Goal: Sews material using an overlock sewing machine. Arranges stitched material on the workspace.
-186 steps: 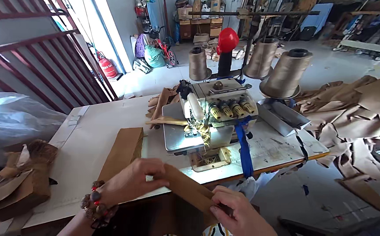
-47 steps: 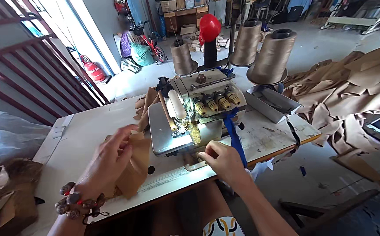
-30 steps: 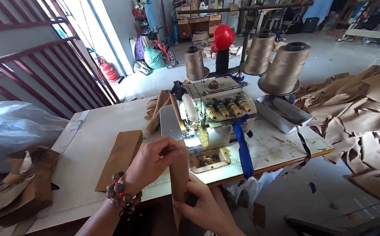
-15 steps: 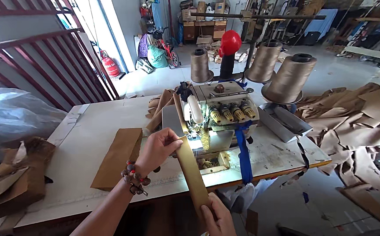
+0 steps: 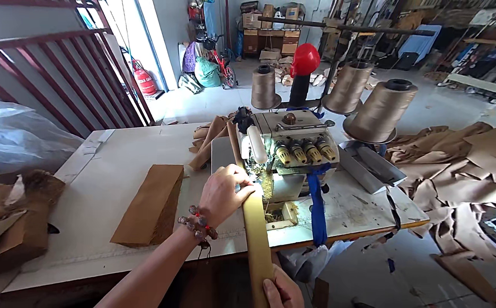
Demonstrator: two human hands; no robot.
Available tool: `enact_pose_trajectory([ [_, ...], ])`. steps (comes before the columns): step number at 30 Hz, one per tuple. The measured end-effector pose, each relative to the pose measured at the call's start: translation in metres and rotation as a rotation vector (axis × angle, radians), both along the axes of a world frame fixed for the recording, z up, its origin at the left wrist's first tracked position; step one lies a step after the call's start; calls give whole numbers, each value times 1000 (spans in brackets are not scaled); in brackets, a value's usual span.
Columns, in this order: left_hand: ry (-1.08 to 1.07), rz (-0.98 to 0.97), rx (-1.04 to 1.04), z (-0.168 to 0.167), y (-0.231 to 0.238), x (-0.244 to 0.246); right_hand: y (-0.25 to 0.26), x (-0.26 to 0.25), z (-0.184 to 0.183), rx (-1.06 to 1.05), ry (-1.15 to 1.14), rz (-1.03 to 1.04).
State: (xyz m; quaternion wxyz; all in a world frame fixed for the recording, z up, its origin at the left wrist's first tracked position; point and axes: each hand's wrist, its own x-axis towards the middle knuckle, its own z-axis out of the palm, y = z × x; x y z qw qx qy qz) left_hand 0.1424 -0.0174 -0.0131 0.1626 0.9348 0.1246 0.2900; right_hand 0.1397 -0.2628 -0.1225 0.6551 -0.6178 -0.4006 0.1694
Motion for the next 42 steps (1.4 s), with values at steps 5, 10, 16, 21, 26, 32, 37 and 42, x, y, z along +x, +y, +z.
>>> enact_pose_trajectory([
  [5,8,45,3,5,6,11,11,9,5,37,-15,-38],
  [10,83,32,12,7,4,1,27,19,3,-12,-61,-89],
  [16,33,-17,83,-2,-1,-14,70,42,5,38,-3,-160],
  [21,188,-13,162,10,6,-15,104,58,24,125,63,-192],
  [26,518,9,29,36,34,8,113,65,23,182,66,-128],
  [32,608,53,27,34,66,39,110,64,7,197,76,-68],
  [37,210,57,-116,21,101,-2,113,68,1,356,72,-246],
  [42,328,595,-333,5,163,-70,118,73,-5,383,13,-351],
])
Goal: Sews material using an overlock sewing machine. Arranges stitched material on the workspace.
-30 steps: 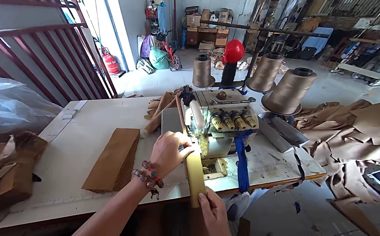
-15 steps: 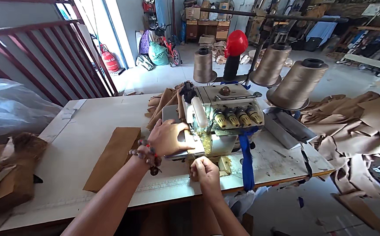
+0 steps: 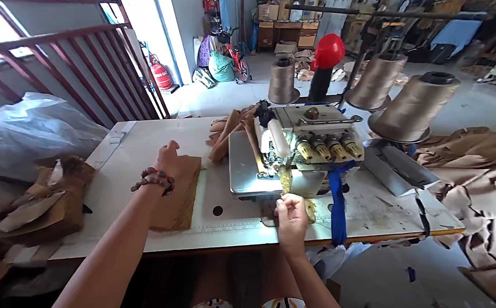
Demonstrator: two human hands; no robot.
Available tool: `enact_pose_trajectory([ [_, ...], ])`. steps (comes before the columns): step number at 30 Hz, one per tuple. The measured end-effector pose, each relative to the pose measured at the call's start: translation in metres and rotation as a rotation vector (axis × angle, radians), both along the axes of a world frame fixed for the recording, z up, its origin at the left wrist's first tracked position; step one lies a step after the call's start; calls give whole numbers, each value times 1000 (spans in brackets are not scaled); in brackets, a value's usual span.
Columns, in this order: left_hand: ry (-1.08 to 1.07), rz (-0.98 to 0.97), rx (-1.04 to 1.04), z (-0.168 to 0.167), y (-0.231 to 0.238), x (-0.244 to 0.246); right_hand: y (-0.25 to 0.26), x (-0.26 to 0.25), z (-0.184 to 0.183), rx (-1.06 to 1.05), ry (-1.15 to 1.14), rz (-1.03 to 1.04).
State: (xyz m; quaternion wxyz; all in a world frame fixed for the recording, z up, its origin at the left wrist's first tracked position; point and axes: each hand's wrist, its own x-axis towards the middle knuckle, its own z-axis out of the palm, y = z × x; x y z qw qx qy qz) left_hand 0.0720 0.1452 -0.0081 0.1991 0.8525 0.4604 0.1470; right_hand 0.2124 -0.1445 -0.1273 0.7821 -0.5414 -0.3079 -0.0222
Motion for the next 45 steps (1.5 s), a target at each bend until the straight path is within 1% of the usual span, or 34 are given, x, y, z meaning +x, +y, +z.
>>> enact_pose_trajectory([
  [2,150,95,-19,-13,7,-13,0,0,-1,2,-25,-10],
  [3,161,101,-5,-17,5,-16,0,0,-1,1,-38,-24],
  [9,96,60,65,-18,-5,-19,-3,1,0,-22,-89,-91],
  [11,93,78,37,-15,-7,-19,-2,0,0,-26,-108,-88],
  [14,153,107,-30,-13,-10,-20,-1,-2,-1,-47,-149,-86],
  [18,119,46,-8,-14,-11,-25,0,-1,-3,-72,-152,-88],
  [23,-63,-9,102,-2,-28,-37,0,-3,-4,-122,-167,-86],
  [25,-121,-88,155,16,-53,-40,-1,-4,-4,-112,-224,-60],
  [26,-138,-175,166,27,-69,-41,-2,-5,-4,-92,-269,-26],
  [29,-159,-540,202,45,-123,-39,-6,-21,5,-58,-367,210],
  [31,-194,-730,220,47,-155,-37,-8,-39,18,-77,-350,395],
  [34,-304,-877,177,46,-173,-30,-17,-59,27,-90,-265,558],
  [36,-391,-920,112,43,-171,-25,-30,-64,29,-114,-220,605],
  [38,-472,-922,-2,38,-164,-21,-45,-67,27,-138,-179,612],
  [41,-593,-855,-187,29,-156,-15,-63,-69,20,-172,-159,536],
  [43,-620,-800,-242,22,-150,-10,-71,-69,8,-201,-142,475],
  [45,-593,-760,-262,16,-146,-4,-79,-68,-2,-227,-127,421],
])
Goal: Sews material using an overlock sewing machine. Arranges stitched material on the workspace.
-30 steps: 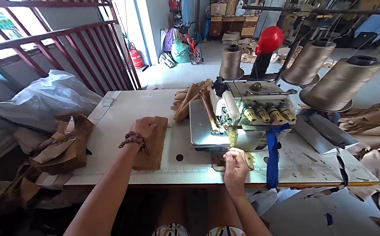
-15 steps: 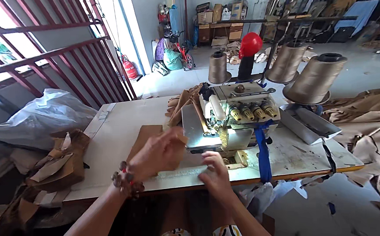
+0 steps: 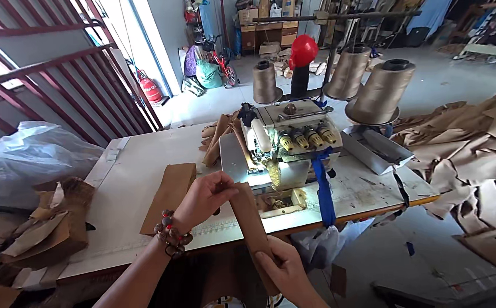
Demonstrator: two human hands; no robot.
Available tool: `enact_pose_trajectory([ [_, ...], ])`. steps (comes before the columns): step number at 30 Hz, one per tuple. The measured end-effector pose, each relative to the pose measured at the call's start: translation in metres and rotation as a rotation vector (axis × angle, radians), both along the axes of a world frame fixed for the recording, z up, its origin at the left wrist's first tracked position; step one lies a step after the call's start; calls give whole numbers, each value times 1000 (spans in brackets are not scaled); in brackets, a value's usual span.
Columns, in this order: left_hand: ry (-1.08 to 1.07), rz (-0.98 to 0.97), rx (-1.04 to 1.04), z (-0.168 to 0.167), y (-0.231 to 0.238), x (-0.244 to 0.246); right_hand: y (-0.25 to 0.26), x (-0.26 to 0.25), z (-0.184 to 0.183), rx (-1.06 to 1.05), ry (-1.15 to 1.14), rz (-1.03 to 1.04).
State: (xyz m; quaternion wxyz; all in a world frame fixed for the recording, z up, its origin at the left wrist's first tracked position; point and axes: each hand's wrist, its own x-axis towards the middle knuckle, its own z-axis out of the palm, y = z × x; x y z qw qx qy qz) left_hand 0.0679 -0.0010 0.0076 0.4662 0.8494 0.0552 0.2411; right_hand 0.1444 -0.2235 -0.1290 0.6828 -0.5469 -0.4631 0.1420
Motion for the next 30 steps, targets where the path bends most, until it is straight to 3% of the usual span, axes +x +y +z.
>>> enact_pose_trajectory([
  [6,61,151,74,-4,-1,24,-14,8,-7,-9,-16,-85],
  [11,60,256,306,-9,-7,51,-13,9,-4,-75,-23,-172],
  [16,6,237,488,-22,-10,67,-23,3,9,-181,12,-173],
  [30,145,263,636,-10,-7,78,-2,21,13,-239,-16,-219],
])
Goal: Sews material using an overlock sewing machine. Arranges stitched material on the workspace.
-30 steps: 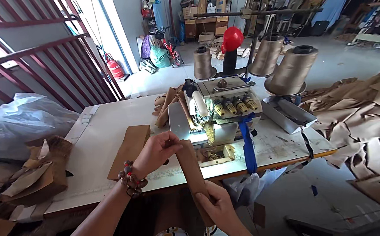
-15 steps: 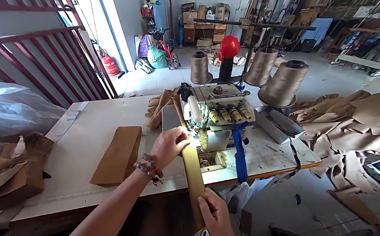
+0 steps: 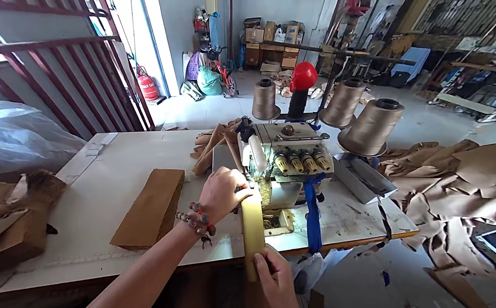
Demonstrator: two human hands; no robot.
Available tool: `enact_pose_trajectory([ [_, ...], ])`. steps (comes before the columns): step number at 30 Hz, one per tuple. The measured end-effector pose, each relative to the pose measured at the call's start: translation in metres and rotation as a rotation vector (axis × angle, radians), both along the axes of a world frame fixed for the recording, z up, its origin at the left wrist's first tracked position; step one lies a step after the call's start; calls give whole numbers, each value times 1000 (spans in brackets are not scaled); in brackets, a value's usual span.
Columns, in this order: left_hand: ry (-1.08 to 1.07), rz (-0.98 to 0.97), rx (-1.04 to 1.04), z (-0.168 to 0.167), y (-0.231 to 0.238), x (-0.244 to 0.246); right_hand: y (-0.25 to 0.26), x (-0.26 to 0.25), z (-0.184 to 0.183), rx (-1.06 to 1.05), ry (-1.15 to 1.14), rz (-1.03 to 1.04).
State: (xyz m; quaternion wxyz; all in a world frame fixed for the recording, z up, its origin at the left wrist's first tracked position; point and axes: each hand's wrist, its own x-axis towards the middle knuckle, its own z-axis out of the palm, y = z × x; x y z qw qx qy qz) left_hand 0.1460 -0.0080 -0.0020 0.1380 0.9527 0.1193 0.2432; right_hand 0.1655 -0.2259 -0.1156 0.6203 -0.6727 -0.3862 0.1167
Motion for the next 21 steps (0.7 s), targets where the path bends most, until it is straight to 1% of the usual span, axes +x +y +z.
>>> enact_pose_trajectory([
  [2,17,-18,-10,-1,-5,-7,11,6,-1,31,0,-23],
  [5,-37,-41,27,-8,-8,-15,32,18,1,118,32,-29],
  [9,-34,-39,174,-8,-14,-23,58,30,12,175,118,-40],
  [11,46,-11,221,-2,-15,-24,66,32,18,218,178,-17],
  [12,123,2,204,3,-13,-23,70,33,19,238,201,-7],
  [15,373,41,65,24,2,-11,73,37,21,266,223,41],
  [17,449,56,10,32,16,2,72,37,18,254,241,87],
  [19,464,54,64,22,39,14,71,36,9,221,251,116],
  [21,340,10,208,-17,81,23,68,34,5,223,242,136],
])
